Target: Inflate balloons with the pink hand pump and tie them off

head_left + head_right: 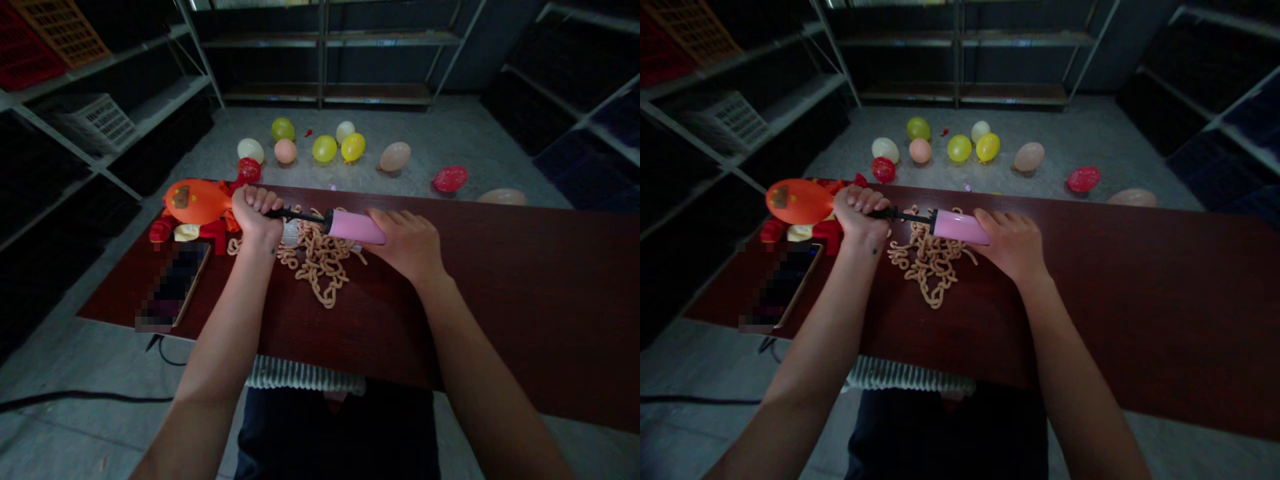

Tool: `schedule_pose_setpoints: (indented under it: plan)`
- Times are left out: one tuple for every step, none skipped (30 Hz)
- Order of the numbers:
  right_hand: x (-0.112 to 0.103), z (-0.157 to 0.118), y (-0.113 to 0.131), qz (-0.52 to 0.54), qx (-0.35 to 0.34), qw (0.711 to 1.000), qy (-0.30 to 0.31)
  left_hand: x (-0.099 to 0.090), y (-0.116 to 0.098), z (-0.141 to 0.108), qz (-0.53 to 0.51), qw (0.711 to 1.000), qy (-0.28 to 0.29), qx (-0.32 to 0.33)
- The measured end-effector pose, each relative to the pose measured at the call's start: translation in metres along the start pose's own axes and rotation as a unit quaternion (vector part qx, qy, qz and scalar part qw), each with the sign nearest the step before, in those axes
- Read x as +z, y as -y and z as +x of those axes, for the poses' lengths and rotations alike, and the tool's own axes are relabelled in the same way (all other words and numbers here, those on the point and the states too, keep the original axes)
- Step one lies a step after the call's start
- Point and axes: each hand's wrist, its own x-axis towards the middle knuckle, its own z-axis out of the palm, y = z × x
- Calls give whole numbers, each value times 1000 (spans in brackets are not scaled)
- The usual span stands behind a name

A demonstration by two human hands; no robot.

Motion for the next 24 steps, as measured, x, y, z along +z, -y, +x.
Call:
schedule_pose_setpoints:
  plan:
    - [-1,0,-4,-5,-2,1000,-2,-1,-3,2,2,1000,0,5]
    - [-2,0,-8,-9,-2,1000,-3,-2,-6,4,5,1000,0,10]
    - [-3,-1,-12,-14,-2,1000,-4,-3,-9,6,8,1000,0,14]
    - [-5,-1,-16,-19,0,1000,-4,-4,-11,7,9,1000,1,17]
    - [-6,-1,-19,-23,2,1000,-3,-5,-14,9,9,1000,1,21]
    - [-7,-1,-21,-27,4,1000,-4,-5,-16,9,6,1000,2,24]
    - [-8,-2,-23,-29,7,1000,-4,-5,-18,9,1,1000,3,26]
    - [-9,-2,-24,-30,8,1000,-5,-4,-19,9,-4,1000,2,28]
    - [-9,-2,-24,-28,9,1000,-7,-4,-20,9,-7,1000,0,29]
    - [-9,-2,-24,-25,10,1000,-7,-3,-20,8,-9,1000,-2,29]
    - [-9,-3,-23,-21,12,1000,-6,-3,-19,7,-8,1000,-5,28]
    - [-8,-3,-22,-17,12,1000,-3,-3,-18,7,-8,1000,-8,27]
    - [-8,-4,-21,-12,13,1000,2,-3,-16,7,-8,1000,-11,26]
    - [-7,-5,-20,-9,12,1000,6,-3,-15,7,-11,1000,-13,26]
    - [-6,-5,-20,-7,12,1000,10,-4,-13,7,-16,999,-14,25]
    - [-6,-6,-19,-6,11,1000,13,-5,-11,7,-22,999,-13,25]
    - [-6,-6,-19,-7,11,1000,17,-6,-10,8,-28,999,-10,24]
    - [-6,-7,-18,-7,10,1000,21,-6,-9,8,-33,999,-6,23]
    - [-7,-7,-18,-7,8,1000,25,-7,-8,8,-37,999,-3,22]
    - [-7,-7,-17,-7,7,1000,30,-6,-7,7,-40,999,-1,20]
    - [-8,-7,-16,-6,6,999,35,-6,-6,6,-43,999,-2,19]
    - [-9,-7,-15,-4,6,999,40,-5,-5,5,-45,999,-3,17]
    - [-10,-7,-13,-3,6,999,44,-4,-4,4,-48,999,-5,15]
    - [-12,-7,-11,-2,5,999,49,-3,-2,2,-49,999,-6,11]
